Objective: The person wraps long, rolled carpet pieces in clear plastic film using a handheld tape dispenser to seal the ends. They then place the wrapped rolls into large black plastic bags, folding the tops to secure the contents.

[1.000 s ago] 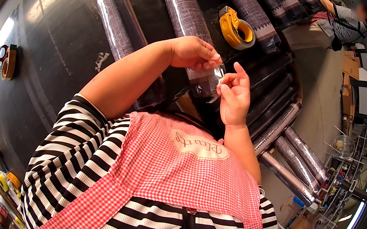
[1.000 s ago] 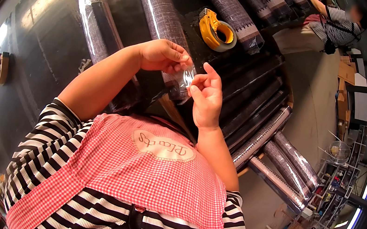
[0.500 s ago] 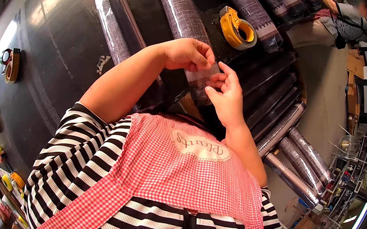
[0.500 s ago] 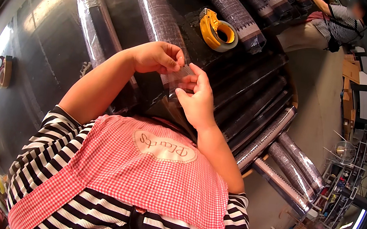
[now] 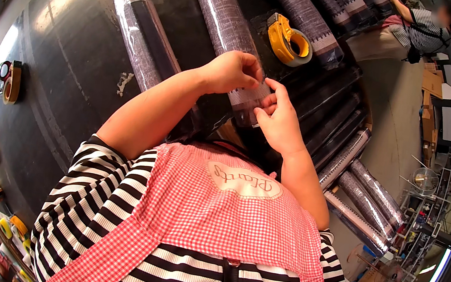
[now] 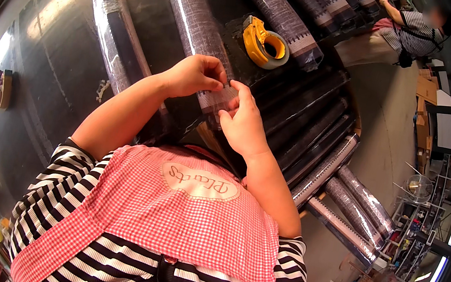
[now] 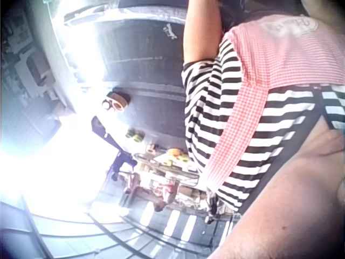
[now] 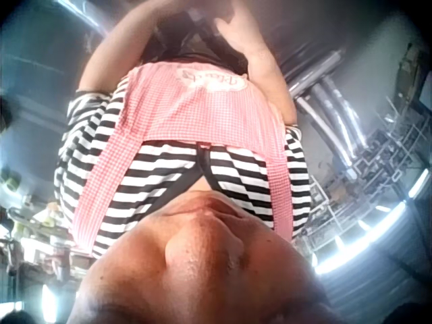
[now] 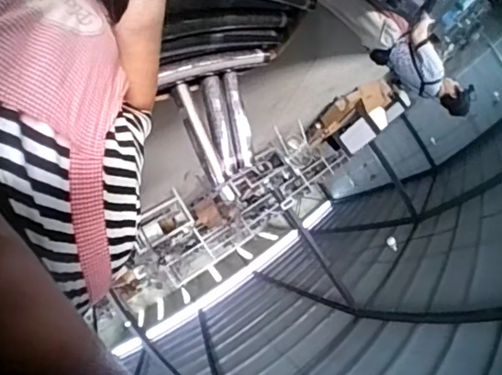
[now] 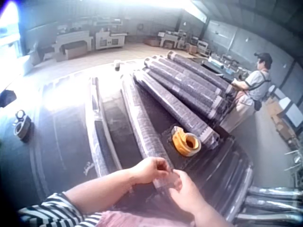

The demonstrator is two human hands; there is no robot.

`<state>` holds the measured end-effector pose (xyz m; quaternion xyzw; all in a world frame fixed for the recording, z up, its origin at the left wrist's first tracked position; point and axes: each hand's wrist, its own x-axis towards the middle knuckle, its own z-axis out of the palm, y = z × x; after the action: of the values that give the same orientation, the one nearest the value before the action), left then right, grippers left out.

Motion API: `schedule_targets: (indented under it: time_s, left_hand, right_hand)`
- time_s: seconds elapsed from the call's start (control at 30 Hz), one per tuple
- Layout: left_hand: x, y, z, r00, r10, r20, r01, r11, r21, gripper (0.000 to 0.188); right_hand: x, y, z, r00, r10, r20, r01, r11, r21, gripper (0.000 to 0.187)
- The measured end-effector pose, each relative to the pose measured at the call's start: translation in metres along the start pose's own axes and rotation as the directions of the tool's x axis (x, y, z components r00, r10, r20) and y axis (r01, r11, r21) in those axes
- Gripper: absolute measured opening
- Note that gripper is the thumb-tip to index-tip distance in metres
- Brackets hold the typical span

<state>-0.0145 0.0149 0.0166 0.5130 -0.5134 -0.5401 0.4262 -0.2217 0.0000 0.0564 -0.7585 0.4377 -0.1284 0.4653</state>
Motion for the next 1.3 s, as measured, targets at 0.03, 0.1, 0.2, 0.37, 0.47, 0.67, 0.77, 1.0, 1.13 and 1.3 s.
schedule_targets:
  time_s: [0.03, 0.1, 0.2, 0.37, 0.47, 0.67, 0.77, 1.0, 1.13, 1.3]
  left_hand:
    - [-0.001, 0.001, 0.003, 1.000, 0.011, -0.026, -0.010, 0.999, 0.046, 0.011]
    - [-0.002, 0.003, 0.008, 0.997, 0.015, -0.069, -0.005, 0.991, 0.137, 0.011]
    - [-0.004, 0.005, 0.012, 0.993, 0.027, -0.116, 0.002, 0.969, 0.245, 0.011]
    - [-0.013, 0.001, 0.013, 0.978, 0.123, -0.166, -0.046, 0.912, 0.407, 0.011]
    - [-0.018, -0.009, 0.011, 0.965, 0.226, -0.132, -0.126, 0.844, 0.521, 0.013]
    - [-0.031, -0.015, 0.015, 0.969, 0.219, -0.111, -0.084, 0.722, 0.687, 0.039]
    - [-0.031, 0.014, -0.001, 0.961, 0.039, -0.275, 0.161, 0.726, 0.669, 0.057]
    - [-0.002, 0.010, -0.011, 0.984, 0.071, -0.161, 0.066, 0.698, 0.713, 0.061]
    - [0.000, 0.016, -0.007, 0.981, 0.061, -0.186, 0.096, 0.680, 0.727, 0.061]
    - [0.004, 0.016, 0.014, 0.950, 0.168, -0.262, 0.110, 0.606, 0.788, 0.057]
  right_hand:
    - [0.001, 0.002, -0.002, 1.000, 0.006, 0.011, -0.006, 0.999, -0.037, 0.061]
    - [0.009, 0.009, 0.000, 1.000, 0.006, 0.011, -0.005, 0.997, -0.078, 0.059]
    - [0.013, 0.007, 0.008, 0.999, -0.021, -0.030, 0.013, 0.970, -0.243, 0.057]
    - [0.022, -0.007, 0.009, 0.997, 0.072, 0.029, -0.056, 0.928, -0.368, 0.059]
    - [0.025, -0.016, 0.015, 0.992, 0.112, 0.051, -0.081, 0.909, -0.409, 0.060]
    - [0.032, -0.017, 0.024, 0.994, 0.107, 0.030, -0.081, 0.879, -0.469, 0.065]
    - [0.033, -0.012, 0.020, 0.981, 0.190, 0.047, -0.152, 0.893, -0.423, 0.068]
    - [0.035, -0.014, -0.001, 0.941, 0.337, 0.009, -0.281, 0.797, -0.534, 0.072]
    - [0.015, -0.012, -0.018, 0.864, 0.499, 0.068, -0.423, 0.792, -0.440, 0.086]
    - [-0.019, 0.044, -0.015, 0.892, 0.439, 0.107, -0.440, 0.898, -0.014, 0.082]
